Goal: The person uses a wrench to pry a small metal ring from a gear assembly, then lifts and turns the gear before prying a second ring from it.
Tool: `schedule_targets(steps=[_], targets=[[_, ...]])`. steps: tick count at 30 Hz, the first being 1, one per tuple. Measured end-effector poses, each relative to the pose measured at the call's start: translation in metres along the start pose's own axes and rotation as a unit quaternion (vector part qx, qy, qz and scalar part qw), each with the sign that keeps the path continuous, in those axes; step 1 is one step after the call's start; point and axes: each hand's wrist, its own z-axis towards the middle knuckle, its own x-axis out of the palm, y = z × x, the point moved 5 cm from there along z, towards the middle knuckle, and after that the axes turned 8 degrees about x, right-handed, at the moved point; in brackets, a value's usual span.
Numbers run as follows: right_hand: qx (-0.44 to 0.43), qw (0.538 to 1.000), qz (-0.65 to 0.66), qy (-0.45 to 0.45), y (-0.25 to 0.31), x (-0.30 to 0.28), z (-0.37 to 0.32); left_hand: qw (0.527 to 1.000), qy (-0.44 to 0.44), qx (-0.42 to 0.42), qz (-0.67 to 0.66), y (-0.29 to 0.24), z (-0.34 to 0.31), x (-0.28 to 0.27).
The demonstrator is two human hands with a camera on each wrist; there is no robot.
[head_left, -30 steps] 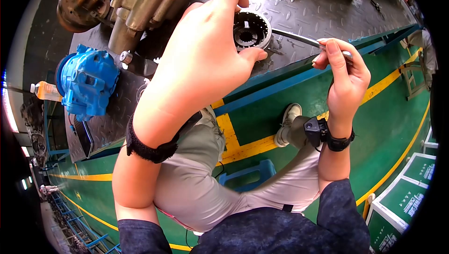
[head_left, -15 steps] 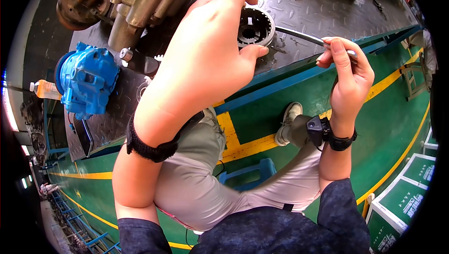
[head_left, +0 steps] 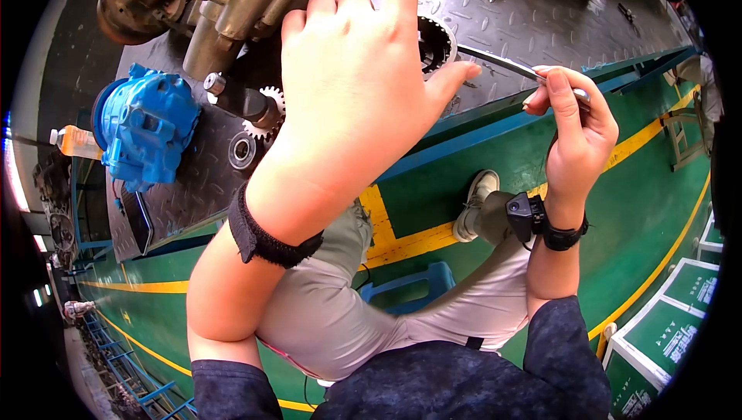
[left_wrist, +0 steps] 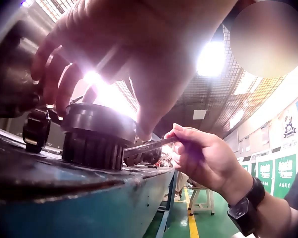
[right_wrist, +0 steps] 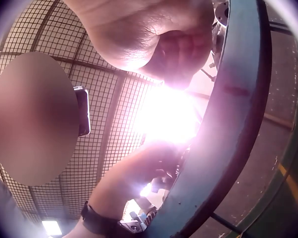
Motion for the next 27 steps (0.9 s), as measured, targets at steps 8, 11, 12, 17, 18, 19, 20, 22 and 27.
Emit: schedule_targets(steps=[8, 11, 12, 17, 18, 19, 20, 22, 27], targets=[[-0.002, 1.000, 0.010, 0.008, 0.000, -0.002, 0.001, 0.985, 0.025, 0.083, -0.149, 0.007, -0.006, 0.005], [0.000, 1.000, 0.013, 0.008, -0.001, -0.002, 0.002, 0.983, 0.034, 0.085, -0.157, 0.007, -0.006, -0.001], [0.001, 1.000, 0.013, 0.007, -0.001, -0.003, 0.002, 0.982, 0.049, 0.084, -0.161, 0.007, -0.008, -0.005], [0.006, 1.000, 0.017, 0.005, 0.000, -0.004, 0.002, 0.983, 0.076, 0.063, -0.157, 0.001, -0.018, -0.004], [0.007, 1.000, 0.019, 0.004, 0.001, -0.004, 0.002, 0.983, 0.073, 0.063, -0.157, 0.002, -0.019, -0.004], [0.006, 1.000, 0.020, 0.005, 0.001, -0.003, 0.001, 0.983, 0.071, 0.064, -0.157, 0.002, -0.020, -0.004], [0.006, 1.000, 0.021, 0.006, 0.002, -0.004, 0.001, 0.983, 0.068, 0.064, -0.158, 0.002, -0.020, -0.004], [0.006, 1.000, 0.019, 0.008, 0.002, -0.005, 0.001, 0.984, 0.050, 0.072, -0.157, 0.005, -0.020, -0.006], [0.004, 1.000, 0.015, 0.007, 0.002, -0.005, 0.001, 0.982, 0.008, 0.097, -0.162, 0.006, -0.016, -0.007]])
